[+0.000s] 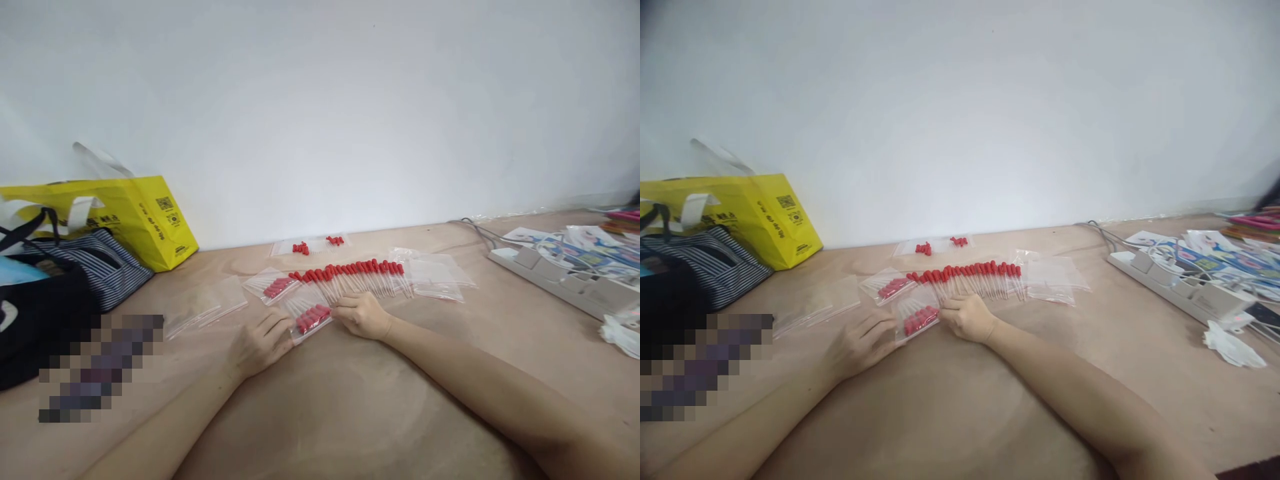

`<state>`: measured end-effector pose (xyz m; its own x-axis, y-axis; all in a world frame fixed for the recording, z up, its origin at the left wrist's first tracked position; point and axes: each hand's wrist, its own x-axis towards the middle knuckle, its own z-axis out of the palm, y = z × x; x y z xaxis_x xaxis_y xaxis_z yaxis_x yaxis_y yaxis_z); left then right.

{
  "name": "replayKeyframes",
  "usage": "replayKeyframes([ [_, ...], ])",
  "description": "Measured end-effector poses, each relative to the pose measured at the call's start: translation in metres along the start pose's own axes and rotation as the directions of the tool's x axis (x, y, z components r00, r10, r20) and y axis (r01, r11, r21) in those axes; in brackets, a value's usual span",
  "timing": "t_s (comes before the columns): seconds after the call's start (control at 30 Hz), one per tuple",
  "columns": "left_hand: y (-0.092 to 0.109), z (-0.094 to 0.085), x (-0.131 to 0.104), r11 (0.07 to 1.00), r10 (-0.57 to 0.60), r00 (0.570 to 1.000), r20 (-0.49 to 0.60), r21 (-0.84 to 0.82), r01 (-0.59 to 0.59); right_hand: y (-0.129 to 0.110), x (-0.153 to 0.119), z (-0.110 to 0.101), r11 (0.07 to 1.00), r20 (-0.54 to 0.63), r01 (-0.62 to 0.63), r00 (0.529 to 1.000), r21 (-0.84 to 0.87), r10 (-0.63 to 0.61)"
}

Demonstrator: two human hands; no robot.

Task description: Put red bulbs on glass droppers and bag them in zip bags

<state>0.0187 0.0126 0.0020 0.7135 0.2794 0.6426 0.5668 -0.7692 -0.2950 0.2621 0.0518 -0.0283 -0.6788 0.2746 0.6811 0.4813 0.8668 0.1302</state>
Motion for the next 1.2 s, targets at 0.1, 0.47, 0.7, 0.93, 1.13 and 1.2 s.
replayKeyframes([
  [0.1,-0.003,0.003,-0.001,0.999,-0.023,0.997,0.068,0.043,0.02,-0.007,0.0,0.0,0.994,0.039,0.01,0.999,0.106,-0.014],
  [0.47,-0.001,-0.01,-0.008,0.999,-0.023,1.0,0.017,-0.023,0.024,0.005,-0.039,-0.034,0.981,0.016,-0.173,0.985,0.091,0.172],
  [0.7,-0.092,0.019,-0.017,0.932,-0.361,0.921,0.148,0.083,0.352,0.029,-0.067,-0.046,0.908,-0.019,-0.411,0.91,0.085,0.414],
  [0.93,-0.119,0.022,-0.018,0.909,-0.415,0.858,0.303,0.181,0.376,0.022,-0.057,-0.043,0.951,0.055,-0.306,0.951,0.044,0.304],
  [1.13,-0.133,-0.022,-0.067,0.85,-0.525,0.739,0.422,0.308,0.428,0.02,-0.055,-0.043,0.945,0.045,-0.323,0.946,0.059,0.32],
  [1.2,-0.131,-0.033,-0.08,0.795,-0.606,0.672,0.425,0.321,0.514,0.02,-0.055,-0.042,0.945,0.042,-0.321,0.947,0.061,0.319],
])
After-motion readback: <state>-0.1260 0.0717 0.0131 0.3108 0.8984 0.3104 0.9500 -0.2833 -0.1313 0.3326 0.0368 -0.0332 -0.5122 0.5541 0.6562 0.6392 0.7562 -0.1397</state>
